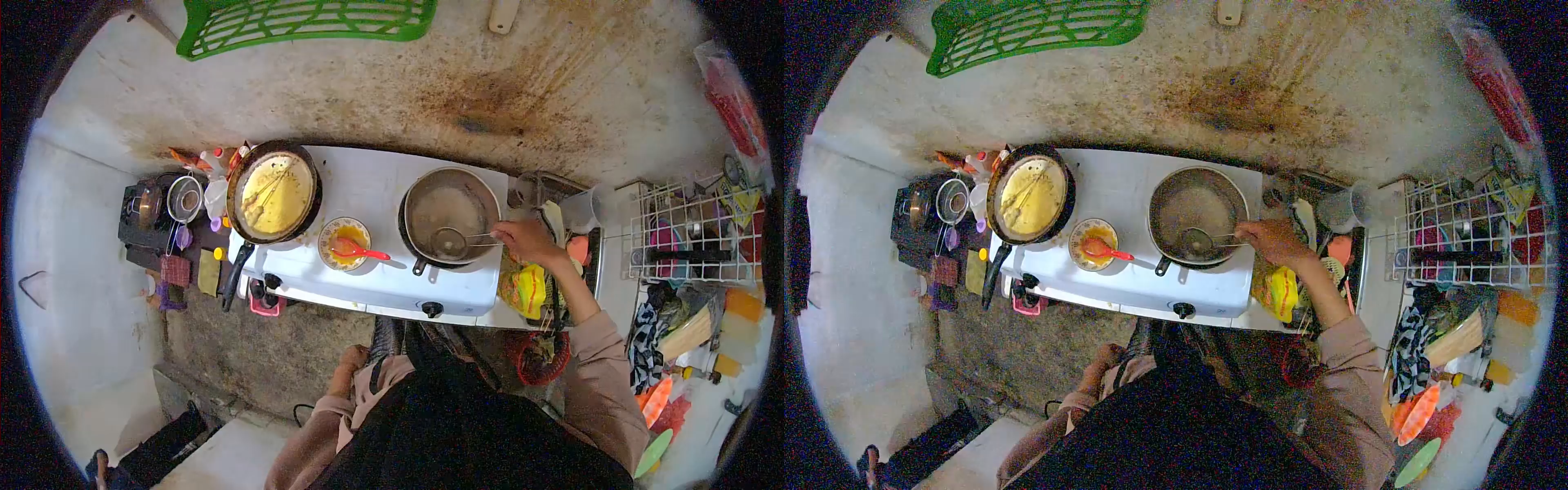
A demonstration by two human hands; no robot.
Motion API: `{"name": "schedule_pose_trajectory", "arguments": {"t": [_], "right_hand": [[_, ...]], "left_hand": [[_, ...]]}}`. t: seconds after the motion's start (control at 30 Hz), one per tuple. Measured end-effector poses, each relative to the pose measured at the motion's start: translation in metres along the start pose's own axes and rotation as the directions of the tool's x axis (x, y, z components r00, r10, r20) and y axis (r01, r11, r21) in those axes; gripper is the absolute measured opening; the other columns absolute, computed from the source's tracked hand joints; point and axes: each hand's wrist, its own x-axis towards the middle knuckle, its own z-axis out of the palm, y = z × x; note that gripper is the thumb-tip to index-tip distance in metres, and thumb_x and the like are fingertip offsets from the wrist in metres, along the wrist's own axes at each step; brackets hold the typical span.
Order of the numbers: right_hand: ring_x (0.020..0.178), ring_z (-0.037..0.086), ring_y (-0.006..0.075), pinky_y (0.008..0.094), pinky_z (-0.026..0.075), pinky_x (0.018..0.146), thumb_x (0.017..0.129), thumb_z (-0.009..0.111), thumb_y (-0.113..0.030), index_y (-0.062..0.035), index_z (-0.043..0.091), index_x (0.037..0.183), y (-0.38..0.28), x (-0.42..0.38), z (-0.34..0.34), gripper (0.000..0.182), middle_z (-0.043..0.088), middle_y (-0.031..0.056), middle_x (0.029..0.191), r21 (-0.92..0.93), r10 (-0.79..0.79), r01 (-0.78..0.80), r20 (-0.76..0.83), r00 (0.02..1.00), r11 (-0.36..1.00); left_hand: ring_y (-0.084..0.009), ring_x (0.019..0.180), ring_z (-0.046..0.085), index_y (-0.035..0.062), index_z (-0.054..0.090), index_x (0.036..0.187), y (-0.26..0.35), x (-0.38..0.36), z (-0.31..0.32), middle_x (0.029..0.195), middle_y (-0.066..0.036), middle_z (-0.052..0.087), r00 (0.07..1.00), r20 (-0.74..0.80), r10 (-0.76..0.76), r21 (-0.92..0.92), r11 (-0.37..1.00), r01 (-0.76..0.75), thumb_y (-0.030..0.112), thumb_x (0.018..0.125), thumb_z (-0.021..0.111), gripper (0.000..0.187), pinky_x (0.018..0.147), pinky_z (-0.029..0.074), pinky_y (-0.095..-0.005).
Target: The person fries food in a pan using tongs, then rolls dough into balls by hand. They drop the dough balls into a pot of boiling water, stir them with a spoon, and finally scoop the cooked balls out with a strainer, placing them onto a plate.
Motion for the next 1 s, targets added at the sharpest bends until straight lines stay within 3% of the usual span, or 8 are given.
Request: {"name": "schedule_pose_trajectory", "arguments": {"t": [0.23,0.37,0.47,0.67,0.77,0.87,0.93,1.0], "right_hand": [[0.073,0.055,0.0206,0.0322,0.043,0.067,0.089,0.046,-0.023,-0.0025,0.053,0.094,-0.009,0.002,0.008,0.022,0.057,0.0112,0.079,0.296,0.084,-0.093,0.043,0.996,0.951],[0.070,0.052,0.0152,0.0306,0.043,0.067,0.090,0.045,-0.022,-0.0011,0.053,0.092,0.005,-0.001,0.023,0.022,0.055,0.0078,0.075,0.501,0.143,-0.157,0.066,0.988,0.851],[0.072,0.056,0.0183,0.0305,0.043,0.065,0.090,0.043,-0.023,-0.0034,0.053,0.091,0.007,-0.004,0.023,0.022,0.057,0.0100,0.077,0.481,0.178,-0.196,0.083,0.981,0.854],[0.068,0.059,0.0264,0.0377,0.045,0.060,0.087,0.045,-0.019,-0.0063,0.052,0.092,-0.001,-0.010,0.016,0.016,0.061,0.0116,0.080,0.197,0.210,-0.149,-0.343,0.916,0.969],[0.073,0.059,0.0345,0.0446,0.045,0.062,0.087,0.043,-0.023,-0.0102,0.052,0.096,-0.015,-0.005,-0.002,0.018,0.060,0.0171,0.078,-0.004,0.354,-0.363,-0.212,0.911,0.932],[0.060,0.055,0.0382,0.0488,0.040,0.057,0.087,0.043,-0.023,-0.0089,0.050,0.091,0.000,0.007,0.018,0.016,0.056,0.0170,0.066,-0.174,0.161,-0.221,-0.306,0.938,0.960],[0.061,0.055,0.0382,0.0484,0.041,0.057,0.086,0.043,-0.021,-0.0091,0.049,0.092,0.005,0.012,0.036,0.015,0.056,0.0173,0.067,-0.185,0.166,-0.230,-0.305,0.938,0.956],[0.063,0.055,0.0384,0.0484,0.041,0.058,0.086,0.042,-0.020,-0.0085,0.049,0.092,-0.006,0.010,0.041,0.015,0.056,0.0180,0.069,-0.161,0.236,-0.280,-0.249,0.939,0.946]], "left_hand": [[-0.0320,0.094,0.057,0.0114,0.063,0.099,-0.019,0.019,0.019,0.100,-0.015,0.060,0.999,0.025,0.029,0.093,0.995,-0.031,0.036,0.080,0.050,0.034,0.079,0.045,-0.0397],[-0.0329,0.094,0.056,0.0093,0.063,0.099,-0.030,0.023,0.022,0.099,-0.016,0.060,0.998,0.041,0.054,-0.055,0.997,-0.052,0.037,0.079,0.051,0.036,0.080,0.045,-0.0400],[-0.0329,0.092,0.057,0.0076,0.063,0.097,-0.026,0.026,0.023,0.098,-0.017,0.060,0.995,0.028,0.092,0.013,0.996,-0.093,0.037,0.079,0.052,0.036,0.079,0.045,-0.0396],[-0.0330,0.089,0.058,0.0041,0.064,0.095,0.003,0.006,0.001,0.095,-0.018,0.061,0.990,-0.014,0.142,0.056,0.988,-0.141,0.033,0.079,0.054,0.034,0.078,0.046,-0.0395],[-0.0322,0.089,0.058,0.0036,0.064,0.094,-0.013,0.019,0.013,0.095,-0.018,0.062,0.987,-0.008,0.159,0.103,0.982,-0.157,0.032,0.079,0.055,0.033,0.077,0.046,-0.0392],[-0.0313,0.088,0.059,0.0038,0.064,0.094,-0.019,0.022,0.018,0.094,-0.017,0.062,0.993,-0.021,0.112,0.069,0.991,-0.111,0.032,0.080,0.054,0.033,0.077,0.046,-0.0389],[-0.0310,0.089,0.058,0.0043,0.064,0.095,0.006,-0.001,0.004,0.094,-0.017,0.062,0.997,-0.069,-0.041,-0.117,0.993,0.033,0.032,0.080,0.054,0.032,0.077,0.046,-0.0389],[-0.0312,0.089,0.058,0.0041,0.063,0.095,-0.004,0.005,0.006,0.094,-0.017,0.062,1.000,0.007,0.001,-0.077,0.997,0.000,0.031,0.080,0.054,0.032,0.078,0.045,-0.0387]]}}
